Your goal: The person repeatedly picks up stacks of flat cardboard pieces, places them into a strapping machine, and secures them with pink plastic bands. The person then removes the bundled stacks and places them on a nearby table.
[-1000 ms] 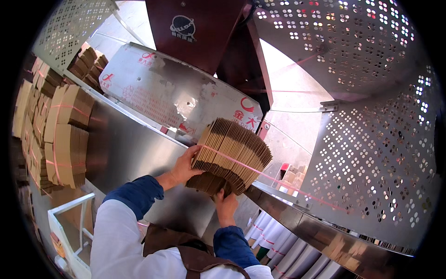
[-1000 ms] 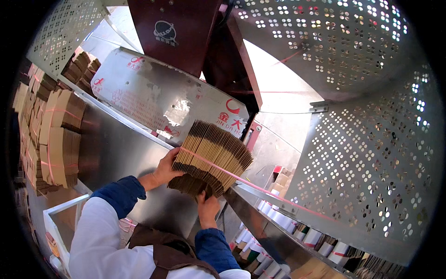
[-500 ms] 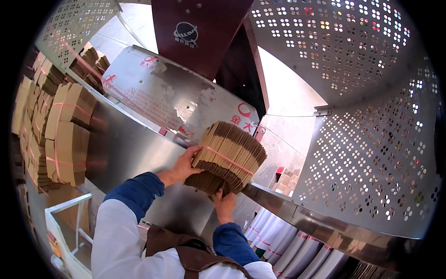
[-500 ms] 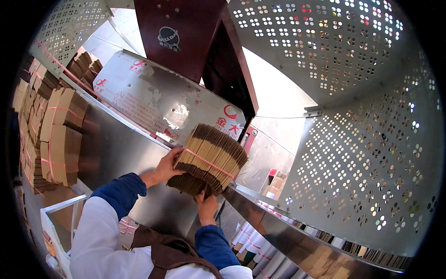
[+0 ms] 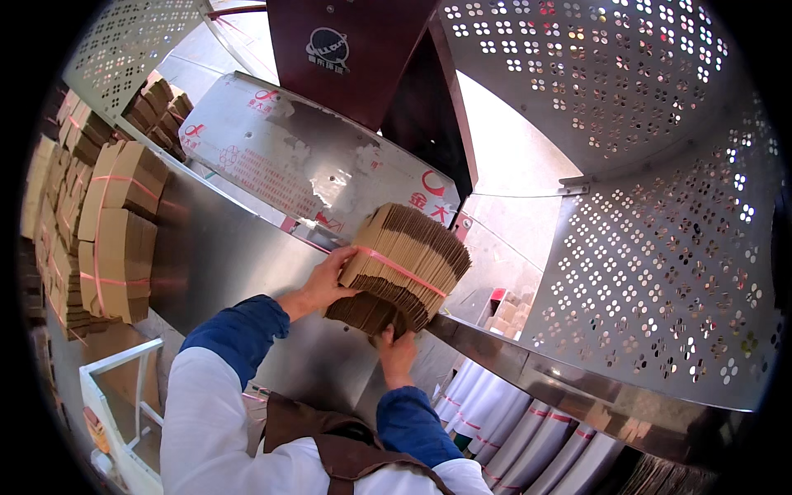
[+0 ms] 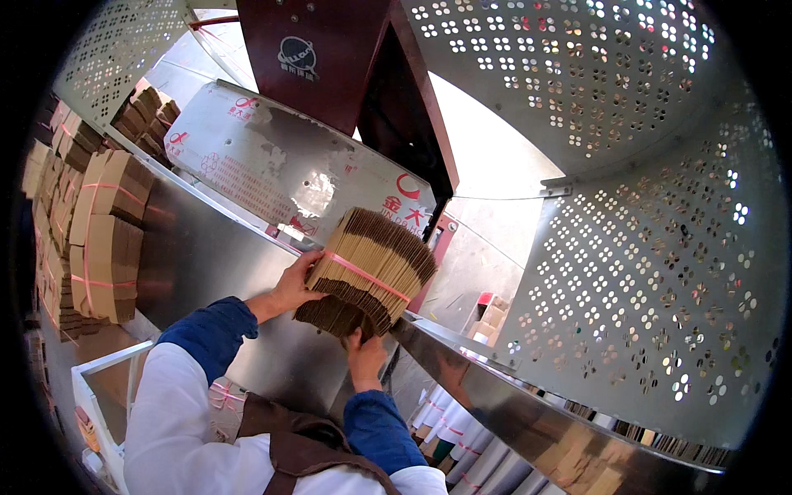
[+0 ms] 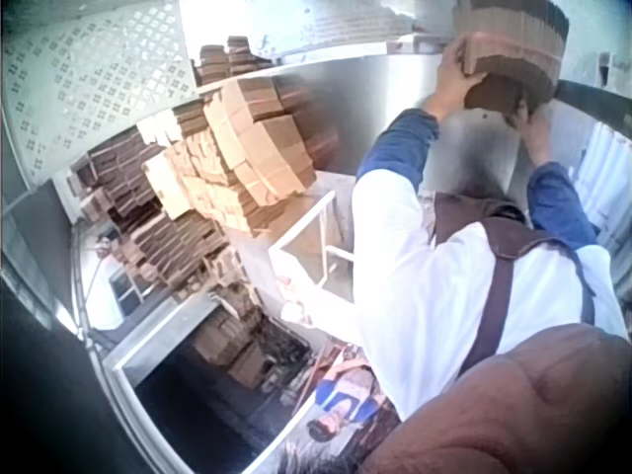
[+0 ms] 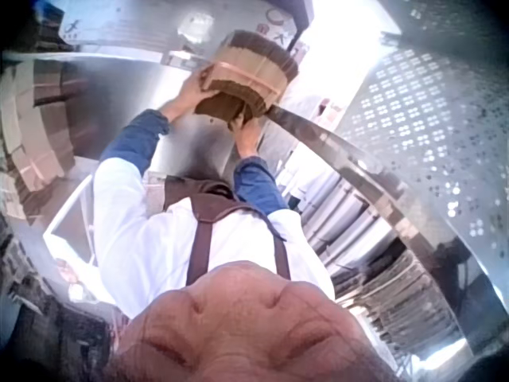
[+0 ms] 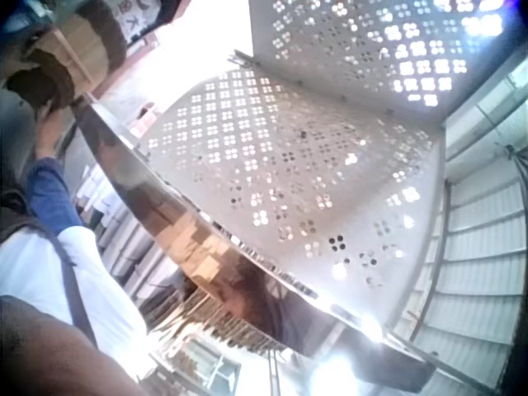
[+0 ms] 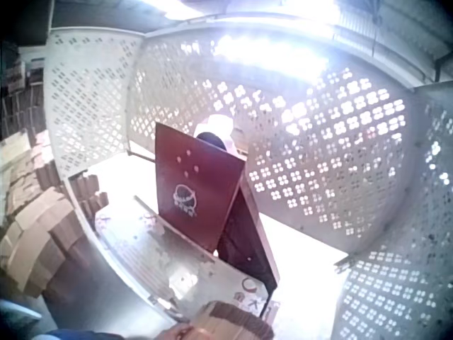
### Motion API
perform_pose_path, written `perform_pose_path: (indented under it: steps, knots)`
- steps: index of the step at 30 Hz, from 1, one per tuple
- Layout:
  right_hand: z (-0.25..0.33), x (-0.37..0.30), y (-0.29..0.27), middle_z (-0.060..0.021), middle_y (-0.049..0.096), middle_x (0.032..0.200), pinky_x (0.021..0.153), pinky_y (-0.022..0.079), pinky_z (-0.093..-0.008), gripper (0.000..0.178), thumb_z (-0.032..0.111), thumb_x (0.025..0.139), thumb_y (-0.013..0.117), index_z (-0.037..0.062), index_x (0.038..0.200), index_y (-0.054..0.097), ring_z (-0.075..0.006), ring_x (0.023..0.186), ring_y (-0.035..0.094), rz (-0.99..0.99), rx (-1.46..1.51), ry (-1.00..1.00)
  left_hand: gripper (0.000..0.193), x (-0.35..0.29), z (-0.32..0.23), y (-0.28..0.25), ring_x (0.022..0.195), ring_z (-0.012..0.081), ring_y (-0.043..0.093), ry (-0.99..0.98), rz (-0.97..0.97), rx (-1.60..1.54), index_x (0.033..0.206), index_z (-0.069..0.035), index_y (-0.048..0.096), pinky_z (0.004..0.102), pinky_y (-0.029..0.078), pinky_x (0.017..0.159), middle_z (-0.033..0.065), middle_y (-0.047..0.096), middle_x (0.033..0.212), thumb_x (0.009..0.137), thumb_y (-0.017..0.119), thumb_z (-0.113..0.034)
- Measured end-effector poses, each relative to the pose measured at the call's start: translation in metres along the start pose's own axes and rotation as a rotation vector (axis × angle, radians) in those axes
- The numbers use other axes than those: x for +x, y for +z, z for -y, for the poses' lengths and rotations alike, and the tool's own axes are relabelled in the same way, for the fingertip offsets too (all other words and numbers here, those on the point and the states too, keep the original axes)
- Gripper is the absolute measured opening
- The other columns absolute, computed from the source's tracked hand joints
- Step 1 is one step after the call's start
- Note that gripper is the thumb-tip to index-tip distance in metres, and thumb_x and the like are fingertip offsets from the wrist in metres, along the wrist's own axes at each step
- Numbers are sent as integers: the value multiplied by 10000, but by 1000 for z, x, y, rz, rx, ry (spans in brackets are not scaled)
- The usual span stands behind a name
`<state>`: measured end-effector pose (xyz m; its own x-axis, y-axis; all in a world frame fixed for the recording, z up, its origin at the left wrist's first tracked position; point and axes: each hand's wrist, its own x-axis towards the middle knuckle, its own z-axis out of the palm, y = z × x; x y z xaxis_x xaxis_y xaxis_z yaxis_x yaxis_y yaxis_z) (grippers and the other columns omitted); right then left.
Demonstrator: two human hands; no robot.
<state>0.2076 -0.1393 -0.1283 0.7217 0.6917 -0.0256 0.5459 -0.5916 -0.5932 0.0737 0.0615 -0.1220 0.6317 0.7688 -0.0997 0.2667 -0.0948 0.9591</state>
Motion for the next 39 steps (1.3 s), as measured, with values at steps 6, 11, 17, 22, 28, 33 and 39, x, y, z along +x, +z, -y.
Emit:
perform_pose_path:
  steps: [6,11,17,22,28,33,39]
  knots:
    - [-1,-1,-2,-276,643,819,647,485,-530,443,288,859,638,18,1187,511,-492,765,602,117,-1,65,855,1,13,-1,1130,309,565,68,0,2,1368,-58,378,372,482,968,142,489,1305,647,832,-128]
    - [-10,-3,7,-262,643,813,620,485,-532,516,334,871,624,-22,1206,457,-483,727,603,68,9,45,846,6,7,-4,1152,307,548,58,35,12,1366,-52,375,367,474,973,150,477,1311,656,824,-143]
    - [-4,-3,4,-264,646,874,635,486,-535,548,307,872,622,-20,1251,400,-482,755,605,114,41,59,844,7,16,-6,1173,307,531,85,38,-3,1367,-46,366,373,476,968,152,467,1313,665,823,-153]
    - [-1,0,1,-249,652,838,635,486,-536,495,283,869,620,-7,1213,414,-479,741,607,83,22,55,848,7,3,-6,1169,304,534,71,46,57,1370,-40,359,374,480,960,150,472,1305,669,826,-140]
    - [2,-53,-1,-254,647,853,618,483,-538,490,277,859,623,7,1213,418,-466,722,611,162,-26,100,892,-59,26,-6,1246,286,497,8,0,-26,1391,-20,312,375,458,1012,163,454,1355,657,818,-37]
    - [42,-119,-60,-233,571,1214,846,504,-454,823,284,765,779,26,1381,299,-401,1022,608,423,92,250,1048,-173,-15,-37,1303,345,431,-206,28,56,1438,-34,251,395,366,1088,216,406,1393,613,880,-183]
    - [51,-104,-85,-195,502,1345,1015,436,-392,1156,140,701,842,63,1515,25,-301,1249,505,444,484,-22,1147,-183,-23,-51,1388,316,291,38,155,153,1507,-11,76,382,274,1126,227,266,1501,691,834,-286]
